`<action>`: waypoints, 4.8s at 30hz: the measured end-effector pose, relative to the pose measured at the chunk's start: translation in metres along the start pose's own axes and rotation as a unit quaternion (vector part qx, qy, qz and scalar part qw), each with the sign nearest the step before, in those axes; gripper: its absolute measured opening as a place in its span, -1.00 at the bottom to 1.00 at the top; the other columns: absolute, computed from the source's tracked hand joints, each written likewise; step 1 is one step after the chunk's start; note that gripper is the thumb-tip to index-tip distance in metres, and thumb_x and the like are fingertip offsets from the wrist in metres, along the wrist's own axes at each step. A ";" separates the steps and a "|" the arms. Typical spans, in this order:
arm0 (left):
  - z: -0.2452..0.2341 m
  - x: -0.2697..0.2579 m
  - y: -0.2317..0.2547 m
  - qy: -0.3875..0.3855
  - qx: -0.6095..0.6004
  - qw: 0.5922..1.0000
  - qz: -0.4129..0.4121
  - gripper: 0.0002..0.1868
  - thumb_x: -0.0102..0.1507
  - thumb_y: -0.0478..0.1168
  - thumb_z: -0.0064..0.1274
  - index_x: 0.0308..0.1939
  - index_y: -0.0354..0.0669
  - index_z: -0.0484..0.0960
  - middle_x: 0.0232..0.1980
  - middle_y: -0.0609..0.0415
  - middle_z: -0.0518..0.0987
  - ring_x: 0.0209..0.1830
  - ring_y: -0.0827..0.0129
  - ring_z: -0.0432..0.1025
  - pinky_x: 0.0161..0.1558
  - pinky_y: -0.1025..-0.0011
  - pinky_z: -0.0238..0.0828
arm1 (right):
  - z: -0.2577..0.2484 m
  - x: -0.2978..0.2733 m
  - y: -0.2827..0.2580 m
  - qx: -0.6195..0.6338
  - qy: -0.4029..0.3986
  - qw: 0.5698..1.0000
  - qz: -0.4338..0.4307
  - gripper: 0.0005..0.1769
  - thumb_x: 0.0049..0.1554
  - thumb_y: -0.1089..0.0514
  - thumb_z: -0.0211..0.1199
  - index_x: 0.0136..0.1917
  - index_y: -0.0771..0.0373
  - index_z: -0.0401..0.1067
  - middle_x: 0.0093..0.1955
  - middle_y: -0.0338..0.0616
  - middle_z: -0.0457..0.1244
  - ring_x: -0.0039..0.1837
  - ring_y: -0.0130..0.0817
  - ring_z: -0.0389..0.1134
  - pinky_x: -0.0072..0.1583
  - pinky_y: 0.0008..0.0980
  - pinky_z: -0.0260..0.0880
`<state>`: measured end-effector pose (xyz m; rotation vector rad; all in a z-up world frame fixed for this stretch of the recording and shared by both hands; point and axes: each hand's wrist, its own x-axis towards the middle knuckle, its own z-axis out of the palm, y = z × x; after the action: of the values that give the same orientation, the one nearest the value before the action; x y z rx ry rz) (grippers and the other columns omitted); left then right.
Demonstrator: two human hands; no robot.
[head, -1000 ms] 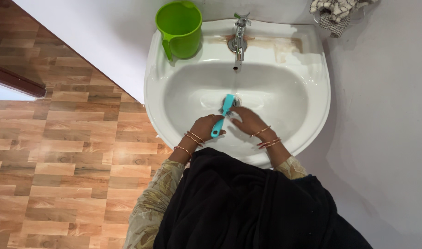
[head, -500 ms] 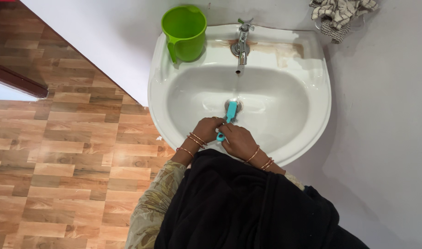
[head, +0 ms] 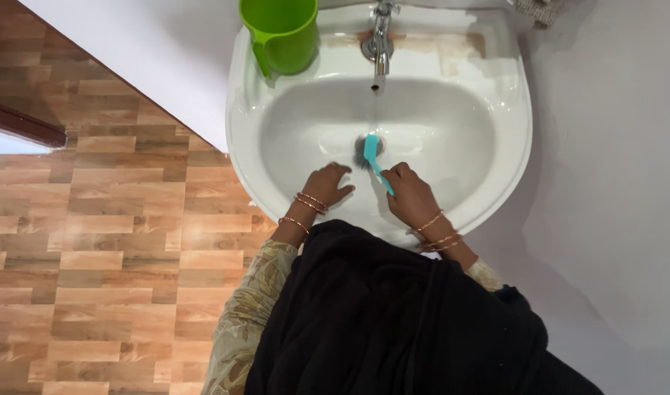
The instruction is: The person scrubs the inside of a white bathroom sink using a blue scrubbing brush. They focus on the basin and the drain area, moving the brush in circular and back-and-forth motions while water runs from the faucet.
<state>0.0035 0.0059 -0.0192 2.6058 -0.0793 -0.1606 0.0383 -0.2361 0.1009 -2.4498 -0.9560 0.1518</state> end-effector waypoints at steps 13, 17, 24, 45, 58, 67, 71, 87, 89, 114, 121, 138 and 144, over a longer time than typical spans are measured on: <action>0.009 0.000 -0.009 0.048 0.007 0.999 0.009 -0.26 0.15 0.06 0.27 0.37 -0.01 0.43 0.41 -0.22 0.39 0.23 -0.05 0.45 0.12 0.06 0.45 | 0.000 -0.008 0.001 -0.004 -0.069 0.997 -0.017 -0.60 0.13 0.37 0.16 0.23 0.26 0.49 0.22 -0.06 0.38 0.18 -0.08 0.39 0.19 -0.16 0.46; 0.011 0.002 -0.011 0.030 0.013 0.999 0.004 -0.28 0.17 0.07 0.26 0.36 -0.02 0.44 0.42 -0.21 0.38 0.27 -0.04 0.43 0.15 0.06 0.43 | -0.014 -0.008 0.000 0.025 -0.128 0.990 -0.044 -0.57 0.06 0.34 0.19 0.22 0.29 0.46 0.15 -0.01 0.36 0.13 -0.07 0.38 0.16 -0.14 0.45; 0.010 0.002 -0.010 0.030 0.008 0.999 -0.007 -0.22 0.17 0.07 0.26 0.41 -0.10 0.39 0.48 -0.26 0.31 0.35 -0.10 0.35 0.23 0.03 0.37 | 0.006 0.002 0.000 -0.041 -0.068 0.996 -0.047 -0.57 0.05 0.41 0.14 0.22 0.40 0.40 0.21 0.08 0.31 0.11 -0.01 0.35 0.11 -0.15 0.46; 0.025 0.003 -0.019 -0.018 0.047 0.997 -0.051 -0.14 0.19 0.16 0.21 0.51 0.08 0.25 0.56 -0.25 0.16 0.50 -0.13 0.16 0.29 -0.06 0.28 | 0.011 0.015 -0.002 -0.025 -0.078 0.996 -0.026 -0.66 0.05 0.38 0.18 0.13 0.34 0.35 -0.11 0.05 0.35 -0.03 -0.01 0.42 -0.05 -0.11 0.46; 0.017 0.002 -0.015 -0.055 0.039 0.996 -0.065 -0.14 0.19 0.17 0.19 0.52 0.12 0.23 0.59 -0.23 0.12 0.53 -0.15 0.11 0.33 -0.10 0.23 | 0.013 0.008 -0.005 -0.080 -0.067 0.995 -0.005 -0.76 0.11 0.33 0.19 0.07 0.34 0.36 -0.11 0.04 0.35 0.00 -0.02 0.42 -0.02 -0.13 0.47; 0.024 0.002 -0.019 -0.086 0.041 0.993 -0.073 -0.15 0.19 0.20 0.17 0.50 0.13 0.24 0.59 -0.23 0.12 0.48 -0.14 0.19 0.31 -0.03 0.30 | 0.009 0.011 -0.016 -0.028 -0.088 0.996 -0.021 -0.74 0.07 0.35 0.14 0.07 0.36 0.35 -0.10 0.04 0.34 -0.03 0.00 0.41 -0.06 -0.08 0.45; 0.025 0.003 -0.021 -0.096 0.040 0.991 -0.080 -0.17 0.20 0.20 0.16 0.50 0.17 0.25 0.59 -0.22 0.12 0.49 -0.13 0.20 0.32 -0.03 0.30 | 0.004 0.002 -0.014 -0.055 -0.144 0.988 0.031 -0.75 0.08 0.34 0.13 0.07 0.34 0.35 -0.13 0.04 0.35 -0.04 -0.03 0.42 -0.04 -0.10 0.46; 0.026 0.004 -0.022 -0.118 0.035 0.987 -0.104 -0.17 0.17 0.22 0.15 0.48 0.20 0.29 0.59 -0.16 0.14 0.51 -0.08 0.18 0.36 -0.06 0.24 | -0.013 -0.014 -0.024 -0.007 -0.159 0.987 0.002 -0.66 0.00 0.33 0.16 0.09 0.29 0.38 -0.20 0.05 0.37 -0.13 0.05 0.43 -0.08 -0.03 0.43; 0.026 0.005 -0.022 -0.119 0.033 0.987 -0.100 -0.19 0.18 0.22 0.15 0.48 0.18 0.30 0.59 -0.18 0.14 0.51 -0.09 0.16 0.36 -0.05 0.23 | -0.011 -0.012 -0.023 -0.025 -0.148 0.989 0.003 -0.67 0.00 0.32 0.16 0.08 0.30 0.38 -0.20 0.05 0.37 -0.12 0.04 0.43 -0.08 -0.03 0.44; 0.022 0.005 -0.021 -0.139 0.038 0.984 -0.106 -0.23 0.19 0.24 0.11 0.45 0.17 0.37 0.55 -0.12 0.24 0.49 -0.05 0.22 0.38 0.02 0.24 | -0.032 -0.030 -0.027 -0.014 -0.140 0.990 0.011 -0.63 -0.04 0.31 0.23 0.09 0.22 0.48 -0.19 -0.07 0.42 -0.13 -0.07 0.46 -0.08 -0.12 0.46; 0.018 0.004 -0.016 -0.155 0.039 0.983 -0.091 -0.26 0.17 0.22 0.11 0.41 0.17 0.42 0.50 -0.10 0.32 0.43 -0.04 0.31 0.33 0.04 0.33 | -0.039 -0.053 -0.026 0.001 -0.138 0.990 0.020 -0.56 -0.08 0.30 0.27 0.09 0.09 0.59 -0.10 -0.14 0.45 -0.08 -0.13 0.47 -0.02 -0.17 0.47; 0.030 -0.006 -0.015 -0.155 0.023 0.987 0.021 -0.26 0.19 0.20 0.15 0.41 0.12 0.39 0.52 -0.21 0.25 0.46 -0.13 0.21 0.31 -0.13 0.24 | -0.028 -0.021 -0.067 -0.016 -0.084 0.989 0.119 -0.65 -0.05 0.23 0.27 0.04 0.06 0.60 -0.21 -0.09 0.43 -0.19 -0.06 0.45 -0.10 -0.11 0.46; 0.040 -0.006 -0.012 -0.129 0.035 0.989 0.058 -0.22 0.18 0.18 0.20 0.41 0.04 0.34 0.49 -0.24 0.28 0.44 -0.15 0.21 0.25 -0.18 0.25 | -0.006 -0.010 -0.071 -0.059 -0.039 0.991 0.110 -0.70 -0.04 0.24 0.28 0.00 0.14 0.60 -0.25 -0.04 0.41 -0.20 -0.03 0.44 -0.10 -0.11 0.44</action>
<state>-0.0069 -0.0031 -0.0586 2.6278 -0.3335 -0.4591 -0.0101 -0.2004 0.1405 -2.6722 -0.7420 0.2752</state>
